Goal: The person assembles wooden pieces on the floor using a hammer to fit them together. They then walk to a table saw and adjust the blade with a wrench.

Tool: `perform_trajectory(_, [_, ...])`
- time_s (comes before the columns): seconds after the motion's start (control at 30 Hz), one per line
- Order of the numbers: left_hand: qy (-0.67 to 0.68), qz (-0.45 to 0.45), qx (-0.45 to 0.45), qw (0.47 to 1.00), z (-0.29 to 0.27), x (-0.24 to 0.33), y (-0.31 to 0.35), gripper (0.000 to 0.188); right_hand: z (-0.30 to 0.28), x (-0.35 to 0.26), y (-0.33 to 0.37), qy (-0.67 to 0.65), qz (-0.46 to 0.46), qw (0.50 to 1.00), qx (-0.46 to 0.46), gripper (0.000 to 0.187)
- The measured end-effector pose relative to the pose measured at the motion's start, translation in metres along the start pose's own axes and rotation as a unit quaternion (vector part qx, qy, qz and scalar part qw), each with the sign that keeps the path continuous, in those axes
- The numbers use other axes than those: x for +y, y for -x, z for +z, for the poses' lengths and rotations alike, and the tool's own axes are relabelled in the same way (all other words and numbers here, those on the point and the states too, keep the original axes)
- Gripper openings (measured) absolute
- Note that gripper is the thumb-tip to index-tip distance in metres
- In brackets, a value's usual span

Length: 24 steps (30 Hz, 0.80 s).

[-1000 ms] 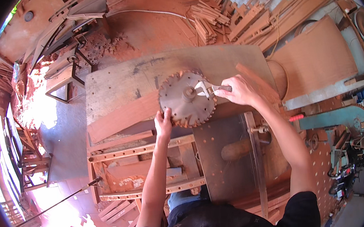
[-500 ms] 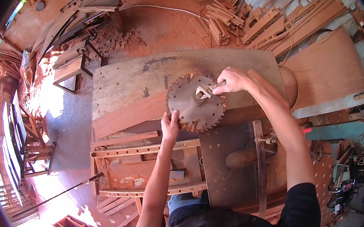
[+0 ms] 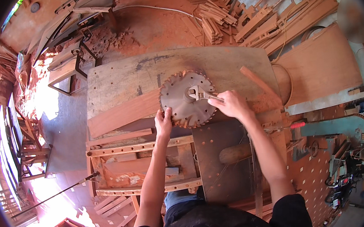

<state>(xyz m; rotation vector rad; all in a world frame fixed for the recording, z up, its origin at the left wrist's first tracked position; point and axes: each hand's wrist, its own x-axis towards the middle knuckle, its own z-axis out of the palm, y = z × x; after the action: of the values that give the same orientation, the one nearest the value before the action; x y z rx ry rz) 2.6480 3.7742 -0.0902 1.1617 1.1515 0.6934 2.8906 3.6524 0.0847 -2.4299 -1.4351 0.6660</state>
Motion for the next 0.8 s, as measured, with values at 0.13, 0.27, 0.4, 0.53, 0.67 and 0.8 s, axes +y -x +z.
perform_trajectory(0.13, [-0.007, -0.001, 0.001, 1.0, 0.002, 0.022, 0.011, 0.043, -0.011, 0.039, 0.005, -0.064, 0.031, 0.994, -0.088, 0.059])
perform_trajectory(0.27, [-0.137, 0.186, 0.273, 0.934, 0.013, 0.02, 0.03, 0.034, -0.002, 0.032, 0.017, -0.029, 0.028, 0.999, -0.017, 0.06])
perform_trajectory(0.4, [-0.008, 0.098, 0.005, 0.995, 0.051, 0.031, 0.08, 0.034, 0.006, 0.032, 0.027, -0.005, 0.023, 0.999, 0.037, 0.057])
perform_trajectory(0.53, [0.172, -0.099, -0.23, 0.953, 0.126, 0.075, 0.086, 0.049, 0.016, 0.03, 0.029, 0.016, 0.018, 0.993, 0.119, 0.051])
perform_trajectory(0.67, [0.487, -0.203, -0.284, 0.8, 0.159, 0.082, 0.061, 0.037, 0.028, 0.005, 0.039, 0.051, 0.047, 0.982, 0.175, 0.043])
perform_trajectory(0.8, [0.569, -0.193, -0.32, 0.732, 0.163, 0.064, 0.062, 0.038, 0.047, -0.008, 0.054, 0.026, 0.134, 0.968, 0.208, 0.042])
